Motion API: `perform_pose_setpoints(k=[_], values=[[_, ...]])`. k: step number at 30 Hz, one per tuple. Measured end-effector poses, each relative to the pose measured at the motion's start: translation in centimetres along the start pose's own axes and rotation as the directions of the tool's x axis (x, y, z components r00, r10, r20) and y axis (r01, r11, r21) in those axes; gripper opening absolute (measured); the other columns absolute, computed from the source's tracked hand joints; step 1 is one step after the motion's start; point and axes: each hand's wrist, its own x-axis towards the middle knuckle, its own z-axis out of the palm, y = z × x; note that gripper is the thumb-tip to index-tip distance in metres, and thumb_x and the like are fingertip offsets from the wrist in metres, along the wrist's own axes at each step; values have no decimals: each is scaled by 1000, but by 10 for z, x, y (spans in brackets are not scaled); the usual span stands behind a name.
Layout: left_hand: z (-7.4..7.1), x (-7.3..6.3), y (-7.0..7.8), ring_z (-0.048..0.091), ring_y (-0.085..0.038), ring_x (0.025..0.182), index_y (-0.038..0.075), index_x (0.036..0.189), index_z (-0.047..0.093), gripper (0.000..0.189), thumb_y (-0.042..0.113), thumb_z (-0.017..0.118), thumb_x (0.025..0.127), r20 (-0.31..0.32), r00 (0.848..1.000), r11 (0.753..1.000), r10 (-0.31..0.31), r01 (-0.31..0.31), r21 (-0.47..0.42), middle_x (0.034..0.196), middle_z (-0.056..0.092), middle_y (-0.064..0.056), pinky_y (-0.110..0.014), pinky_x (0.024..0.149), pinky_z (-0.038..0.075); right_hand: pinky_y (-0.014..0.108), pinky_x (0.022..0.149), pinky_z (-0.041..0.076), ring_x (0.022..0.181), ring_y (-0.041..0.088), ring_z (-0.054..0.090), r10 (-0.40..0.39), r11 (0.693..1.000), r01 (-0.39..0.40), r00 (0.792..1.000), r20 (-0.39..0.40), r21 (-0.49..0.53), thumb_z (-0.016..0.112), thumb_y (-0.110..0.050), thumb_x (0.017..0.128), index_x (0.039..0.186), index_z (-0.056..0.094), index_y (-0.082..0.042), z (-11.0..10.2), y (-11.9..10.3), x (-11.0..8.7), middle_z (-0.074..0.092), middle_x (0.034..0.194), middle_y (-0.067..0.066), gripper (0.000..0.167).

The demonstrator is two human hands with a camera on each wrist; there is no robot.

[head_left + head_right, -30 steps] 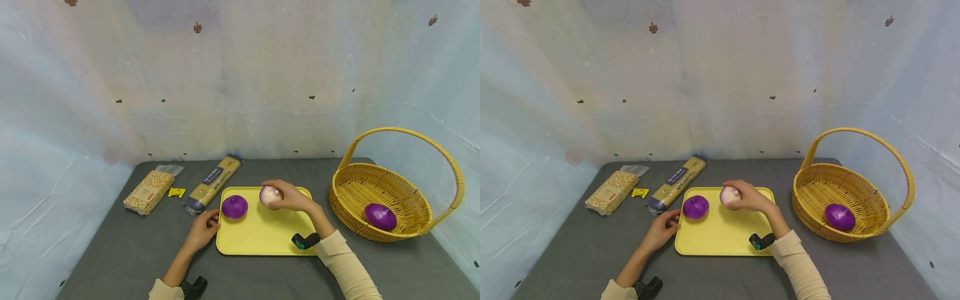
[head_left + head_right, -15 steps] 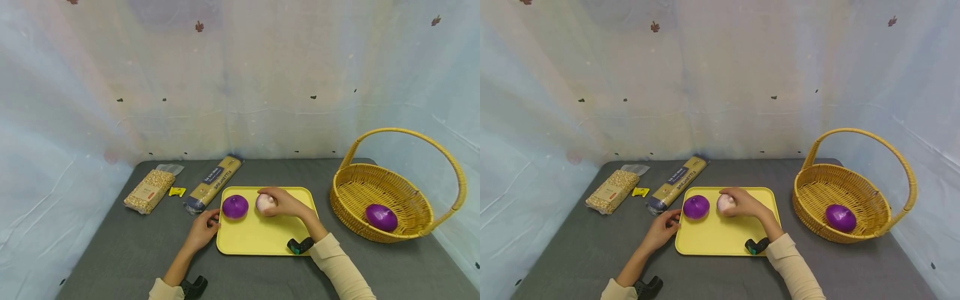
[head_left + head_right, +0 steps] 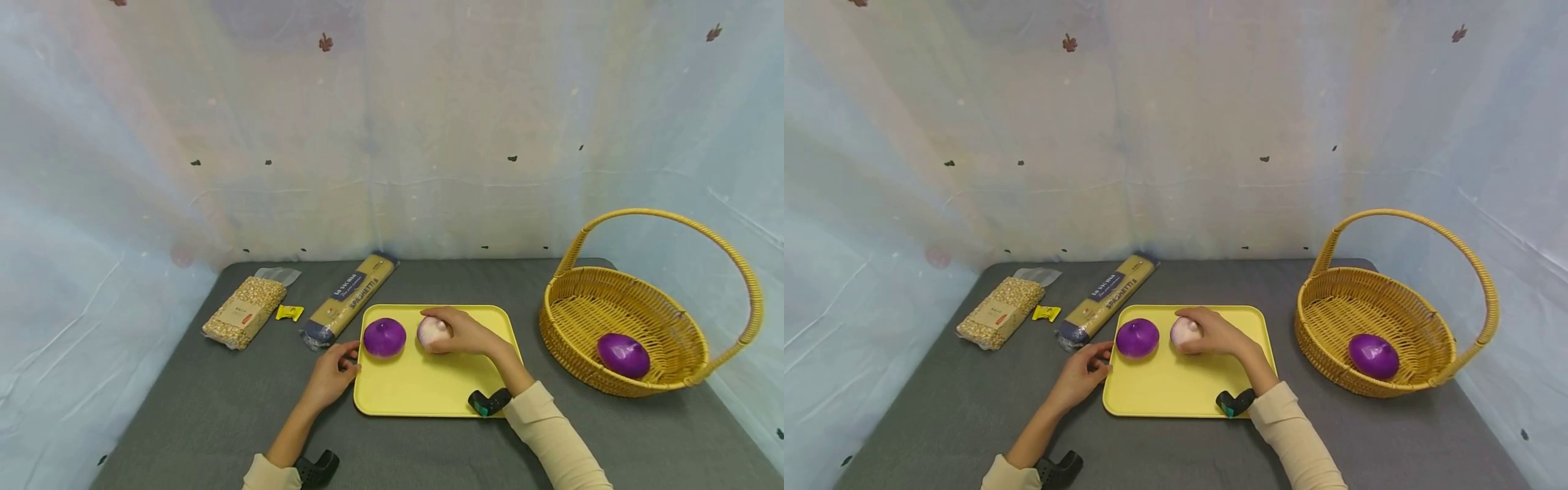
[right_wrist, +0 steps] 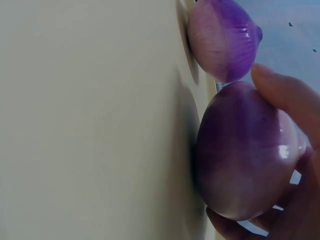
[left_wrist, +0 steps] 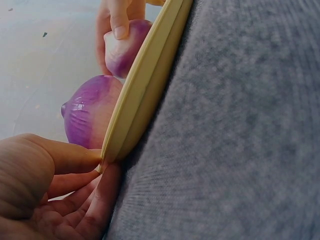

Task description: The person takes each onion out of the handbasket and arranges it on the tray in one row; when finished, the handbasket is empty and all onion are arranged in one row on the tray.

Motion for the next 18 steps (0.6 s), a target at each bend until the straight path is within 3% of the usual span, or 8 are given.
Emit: perform_pose_setpoints(k=[18], values=[[0,1,0,54,-11,70,0,116,62,39,-2,69,78,1,1000,1000,-6,6,9,92,59,-8,-24,61,44,46,93,40,119,30,47,8,1000,-8,1000,-13,1,74,-31,78,138,43,-4,2,-1,-3,48,134,15,73]])
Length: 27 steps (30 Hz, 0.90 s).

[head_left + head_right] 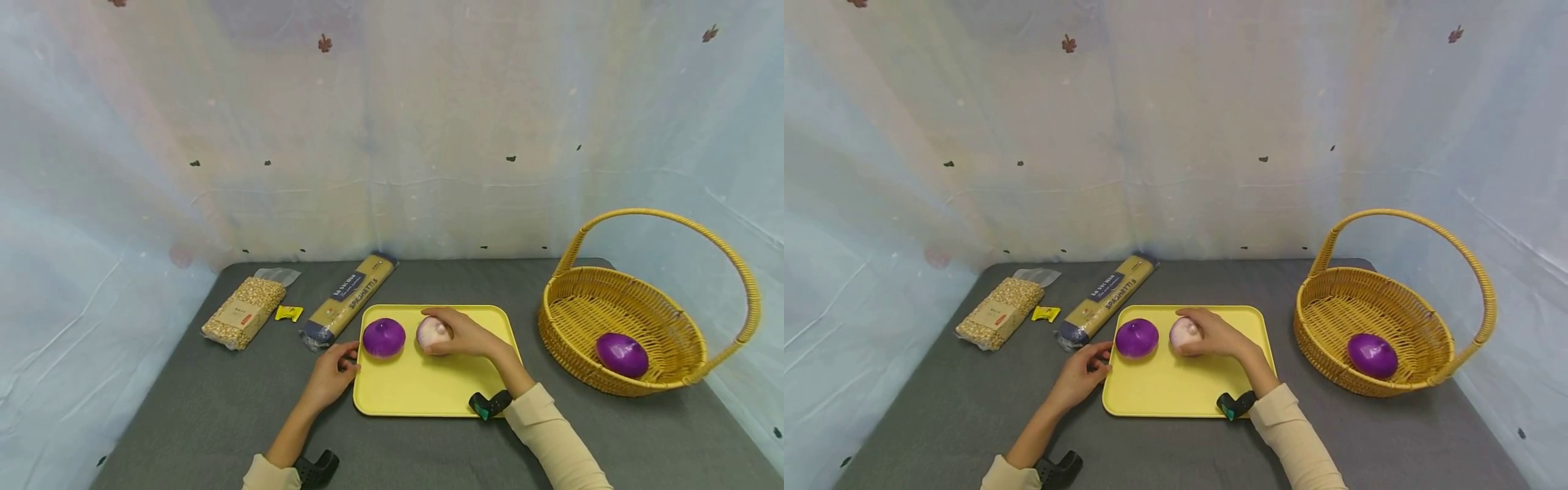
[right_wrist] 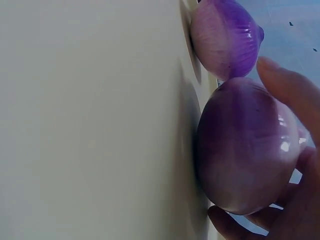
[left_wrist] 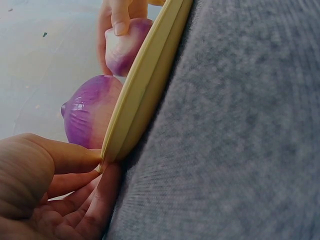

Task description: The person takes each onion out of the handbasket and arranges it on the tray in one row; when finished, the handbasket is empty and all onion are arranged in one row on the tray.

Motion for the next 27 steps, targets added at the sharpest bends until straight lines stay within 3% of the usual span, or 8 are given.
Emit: perform_pose_setpoints(k=[5,12,19,27], values=[[1,1,-1,54,-11,70,0,116,62,39,-2,69,78,0,1000,1000,-3,3,12,92,59,-7,-24,62,44,47,95,39,120,29,46,14,1000,-14,1000,-6,10,75,-32,78,139,42,-5,-5,-1,-4,47,135,14,74],[0,1,-1,54,-11,71,-1,117,61,40,-2,69,78,7,1000,1000,-16,16,-3,93,59,-7,-23,61,45,55,96,36,123,38,41,48,998,-46,998,-43,46,72,-34,81,141,39,-7,-25,-7,-14,42,139,16,74],[1,1,0,54,-11,71,-1,116,62,39,-2,69,78,3,1000,1000,-5,5,-2,93,58,-7,-24,61,44,54,98,34,126,32,41,68,998,-64,986,-155,26,72,-31,82,142,38,-12,-57,-10,-29,41,141,9,72],[1,1,0,54,-11,70,-2,115,62,39,-3,69,77,-7,1000,1000,-1,1,-7,92,58,-8,-23,62,44,52,97,36,122,32,44,80,996,-84,954,-290,0,71,-25,83,141,39,-12,-93,-8,-53,44,138,13,68]])
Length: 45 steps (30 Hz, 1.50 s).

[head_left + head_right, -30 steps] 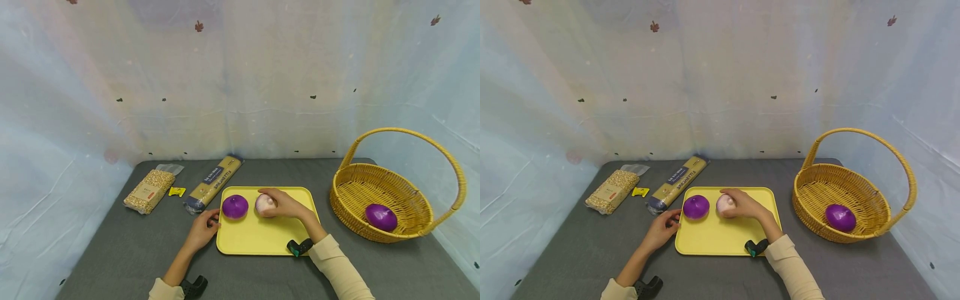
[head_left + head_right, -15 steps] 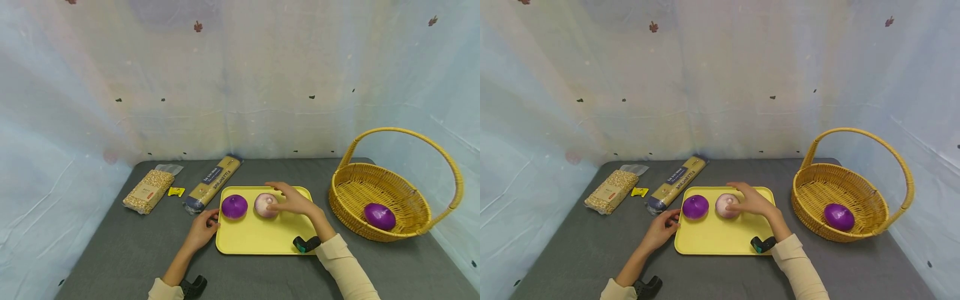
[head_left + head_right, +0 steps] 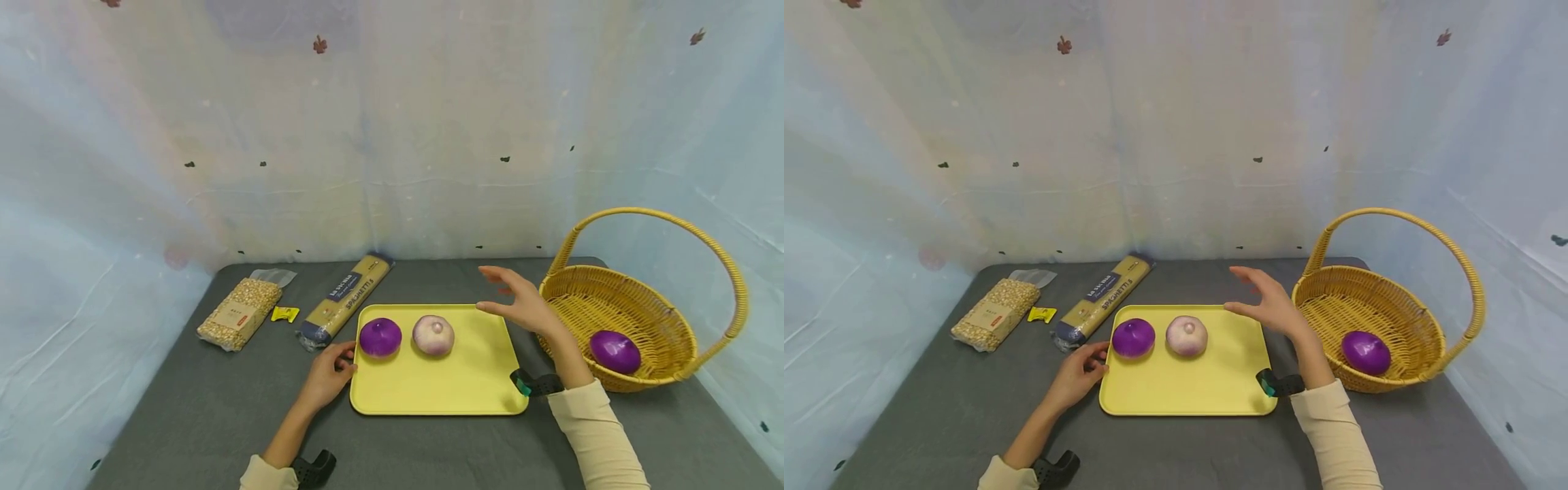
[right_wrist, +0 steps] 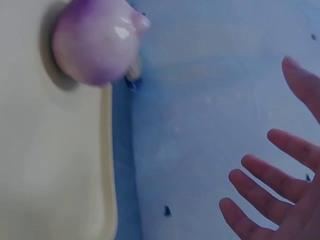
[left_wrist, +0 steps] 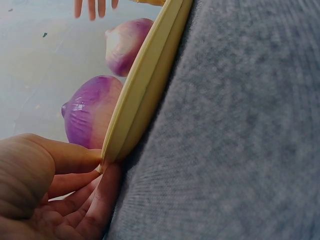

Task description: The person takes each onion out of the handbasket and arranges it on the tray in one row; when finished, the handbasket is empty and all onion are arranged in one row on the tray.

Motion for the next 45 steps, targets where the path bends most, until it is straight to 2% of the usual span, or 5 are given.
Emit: perform_pose_setpoints(k=[11,18,23,33,45], values=[[-1,-1,-3,55,-10,72,-2,116,62,40,-3,69,77,-6,1000,1000,12,-12,18,92,59,-6,-24,63,46,50,94,38,119,33,45,50,998,-57,987,-152,-40,71,-18,83,140,42,-14,-44,1,-18,47,134,14,63],[-3,0,0,56,-13,72,-3,116,62,39,-3,69,77,-2,1000,1000,14,-14,-4,92,59,-9,-24,62,45,5,84,34,112,11,47,89,994,-101,970,-226,-46,69,-10,84,139,43,-10,-63,-13,-31,50,129,15,61],[-3,0,1,56,-13,72,-3,116,62,39,-3,68,77,3,1000,1000,9,-9,-1,92,59,-9,-24,63,45,4,86,33,105,-8,45,85,994,-102,957,-278,-47,70,-14,84,138,46,-20,-71,12,-41,51,126,6,59],[-2,-1,1,55,-12,71,-3,115,62,39,-3,68,77,8,1000,1000,6,-6,5,92,59,-9,-24,62,45,3,83,35,109,-7,43,169,979,-198,929,-330,-57,69,-17,85,138,46,-15,-84,32,-63,47,126,-8,58],[-1,-1,1,54,-11,71,-2,116,62,39,-2,69,77,2,1000,1000,9,-9,10,92,59,-8,-24,62,45,2,78,31,105,-4,43,228,955,-276,917,-326,-110,67,-24,87,137,45,-7,-94,46,-85,49,128,17,57]])
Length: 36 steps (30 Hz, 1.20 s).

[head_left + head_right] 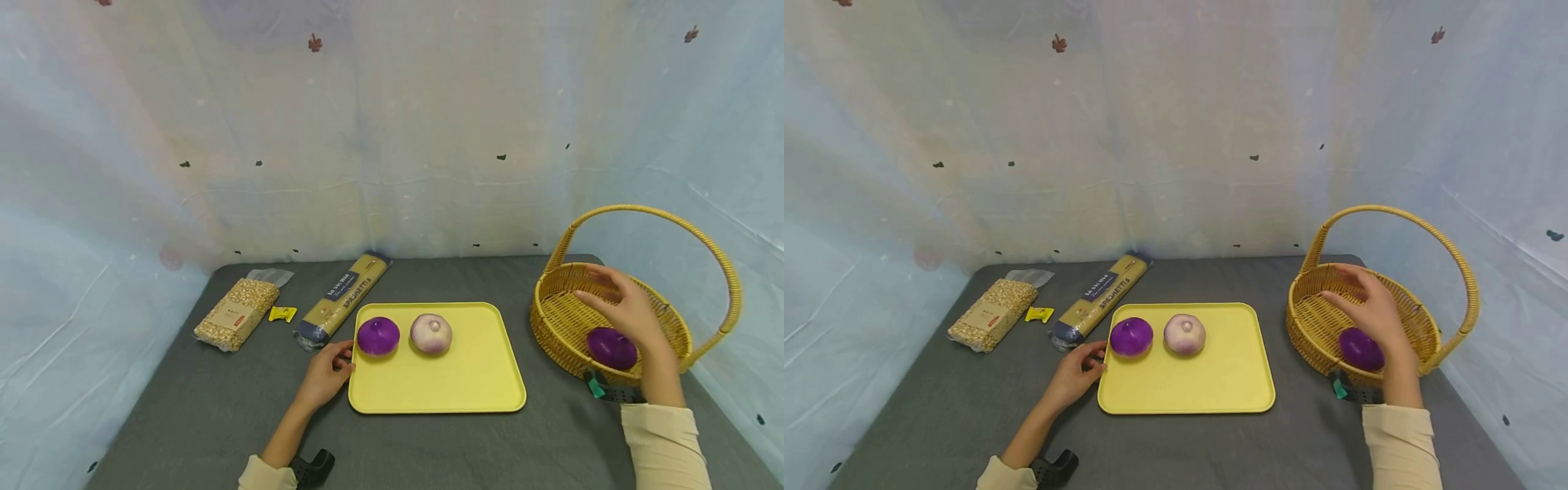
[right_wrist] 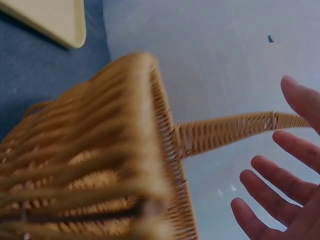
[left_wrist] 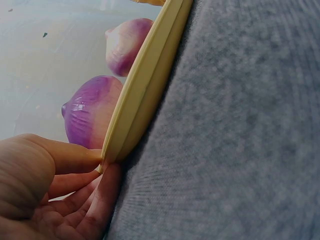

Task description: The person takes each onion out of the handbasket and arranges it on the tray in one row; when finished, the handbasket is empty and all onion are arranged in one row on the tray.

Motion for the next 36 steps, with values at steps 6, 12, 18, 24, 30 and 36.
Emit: perform_pose_setpoints(k=[6,12,18,24,30,36], values=[[0,0,0,55,-10,71,-1,116,62,39,-2,69,77,-4,1000,1000,-7,7,-2,92,59,-8,-24,63,45,5,75,34,103,-4,44,-10,999,10,1000,11,-53,66,-28,87,135,45,-2,2,14,-6,52,125,23,58],[0,0,-1,55,-11,71,-2,116,62,39,-2,69,77,4,1000,1000,-9,9,-9,92,59,-8,-24,63,45,17,78,42,105,3,47,17,997,-17,1000,7,-81,65,-30,87,133,47,-2,5,29,-11,52,124,24,57],[0,1,0,55,-12,73,0,117,62,40,-1,69,78,11,999,999,-42,42,-20,93,59,-8,-24,63,45,59,83,36,111,45,44,52,995,-49,998,32,-91,63,-32,89,135,43,2,8,36,-14,48,127,31,61],[0,1,1,55,-12,73,0,117,62,40,-1,68,78,12,999,999,-39,40,-20,94,58,-8,-24,63,45,68,82,31,113,52,40,111,987,-103,992,54,-122,62,-36,88,134,42,4,10,45,-18,45,128,33,64],[0,0,0,54,-12,73,0,117,62,39,-1,68,79,16,999,999,-46,46,-22,94,58,-8,-24,63,45,67,78,36,113,53,41,174,975,-162,982,69,-152,60,-40,89,133,42,6,13,51,-22,44,127,34,66],[-1,0,2,54,-13,72,-1,118,61,40,-1,68,79,16,999,999,-39,39,-16,94,59,-9,-24,61,44,62,76,43,115,55,38,244,963,-223,959,143,-152,60,-42,88,135,40,6,14,54,-22,39,130,38,70]])
